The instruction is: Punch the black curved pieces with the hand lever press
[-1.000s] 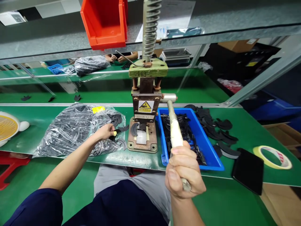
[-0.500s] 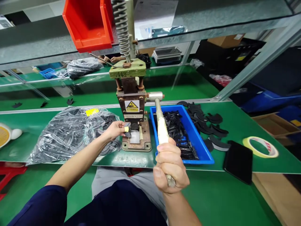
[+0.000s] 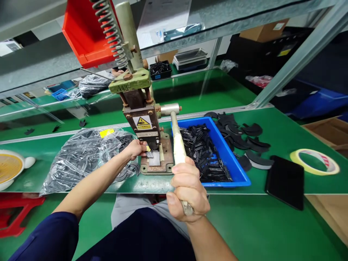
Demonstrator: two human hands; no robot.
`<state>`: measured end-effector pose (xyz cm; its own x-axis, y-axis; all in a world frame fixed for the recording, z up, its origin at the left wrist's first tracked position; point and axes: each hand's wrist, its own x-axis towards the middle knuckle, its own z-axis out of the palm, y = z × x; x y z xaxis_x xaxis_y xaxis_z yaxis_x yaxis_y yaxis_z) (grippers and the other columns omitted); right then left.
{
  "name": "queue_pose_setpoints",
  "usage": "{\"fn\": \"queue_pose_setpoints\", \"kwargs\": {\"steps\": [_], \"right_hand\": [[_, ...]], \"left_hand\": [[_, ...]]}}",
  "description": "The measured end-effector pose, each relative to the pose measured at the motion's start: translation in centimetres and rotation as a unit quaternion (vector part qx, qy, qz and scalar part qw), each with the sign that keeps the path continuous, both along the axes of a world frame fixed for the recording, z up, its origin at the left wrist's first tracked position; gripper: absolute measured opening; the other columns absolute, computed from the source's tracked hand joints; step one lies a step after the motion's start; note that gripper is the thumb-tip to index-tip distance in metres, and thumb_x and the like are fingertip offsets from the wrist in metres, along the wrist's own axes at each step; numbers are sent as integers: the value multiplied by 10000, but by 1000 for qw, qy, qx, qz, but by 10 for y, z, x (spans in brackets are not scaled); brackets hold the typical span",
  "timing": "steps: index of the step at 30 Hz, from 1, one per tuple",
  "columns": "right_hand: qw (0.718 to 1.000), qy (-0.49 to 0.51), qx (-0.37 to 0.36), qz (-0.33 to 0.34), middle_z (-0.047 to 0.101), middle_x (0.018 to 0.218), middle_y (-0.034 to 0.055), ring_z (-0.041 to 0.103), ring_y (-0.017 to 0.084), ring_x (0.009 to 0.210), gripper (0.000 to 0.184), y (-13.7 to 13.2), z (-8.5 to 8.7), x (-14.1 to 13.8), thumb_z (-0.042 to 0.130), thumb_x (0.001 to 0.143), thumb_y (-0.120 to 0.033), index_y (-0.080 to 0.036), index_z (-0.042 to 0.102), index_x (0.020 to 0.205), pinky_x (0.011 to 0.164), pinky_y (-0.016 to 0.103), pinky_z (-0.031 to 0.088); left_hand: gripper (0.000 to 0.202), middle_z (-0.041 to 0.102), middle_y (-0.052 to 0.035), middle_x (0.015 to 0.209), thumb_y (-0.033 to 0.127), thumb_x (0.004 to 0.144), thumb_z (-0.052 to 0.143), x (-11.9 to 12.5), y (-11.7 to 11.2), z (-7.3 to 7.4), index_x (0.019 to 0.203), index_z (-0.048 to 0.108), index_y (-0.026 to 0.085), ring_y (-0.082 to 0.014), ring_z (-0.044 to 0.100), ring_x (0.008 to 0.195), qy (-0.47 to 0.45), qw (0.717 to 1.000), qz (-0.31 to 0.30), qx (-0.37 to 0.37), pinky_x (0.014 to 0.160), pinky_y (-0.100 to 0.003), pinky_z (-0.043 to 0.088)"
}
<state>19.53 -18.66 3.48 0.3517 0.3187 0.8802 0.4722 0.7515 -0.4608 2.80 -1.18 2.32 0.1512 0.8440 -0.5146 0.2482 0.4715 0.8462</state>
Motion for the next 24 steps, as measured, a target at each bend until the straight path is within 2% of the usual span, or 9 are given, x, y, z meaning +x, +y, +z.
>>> {"fn": "queue_pose_setpoints", "kwargs": {"steps": [6, 11, 18, 22, 24], "right_hand": [[999, -21, 23, 10, 601, 729, -39, 627, 194, 817, 138, 2, 4, 1, 601, 715, -147, -246, 506, 711, 930, 563, 545], [998, -39, 27, 35, 614, 768, -37, 637, 184, 858, 134, 1, 7, 4, 613, 712, -131, -223, 519, 737, 974, 549, 527], [998, -24, 23, 46, 612, 767, -43, 647, 181, 877, 128, 1, 7, 2, 610, 725, -129, -222, 522, 735, 998, 541, 511], [999, -12, 21, 45, 621, 778, -35, 652, 182, 872, 123, -2, 9, 1, 610, 722, -127, -217, 527, 731, 993, 544, 520], [999, -15, 8, 47, 623, 776, -30, 655, 184, 868, 124, -4, 10, 2, 607, 713, -116, -213, 531, 730, 996, 546, 520]], "left_hand": [[241, 572, 48, 575, -10, 660, 733, -3, -1, 1, 613, 548, 137, -73, 561, 493, 9, 1000, -15, -9, 457, -161, 507], [182, 615, 24, 586, 7, 658, 747, -5, 2, 1, 655, 608, 124, -73, 576, 495, 12, 1000, -1, -22, 453, -144, 496], [195, 614, 24, 610, -53, 636, 694, 0, 6, 1, 638, 621, 128, -91, 572, 527, 49, 998, -27, 16, 457, -173, 500], [230, 540, 52, 575, -76, 623, 692, 6, 6, 3, 691, 619, 131, -83, 508, 481, 92, 994, -26, 45, 465, -204, 514], [247, 565, 40, 618, -81, 623, 689, 9, 7, 4, 733, 636, 134, -94, 524, 502, 118, 991, -35, 60, 487, -224, 532]]}}
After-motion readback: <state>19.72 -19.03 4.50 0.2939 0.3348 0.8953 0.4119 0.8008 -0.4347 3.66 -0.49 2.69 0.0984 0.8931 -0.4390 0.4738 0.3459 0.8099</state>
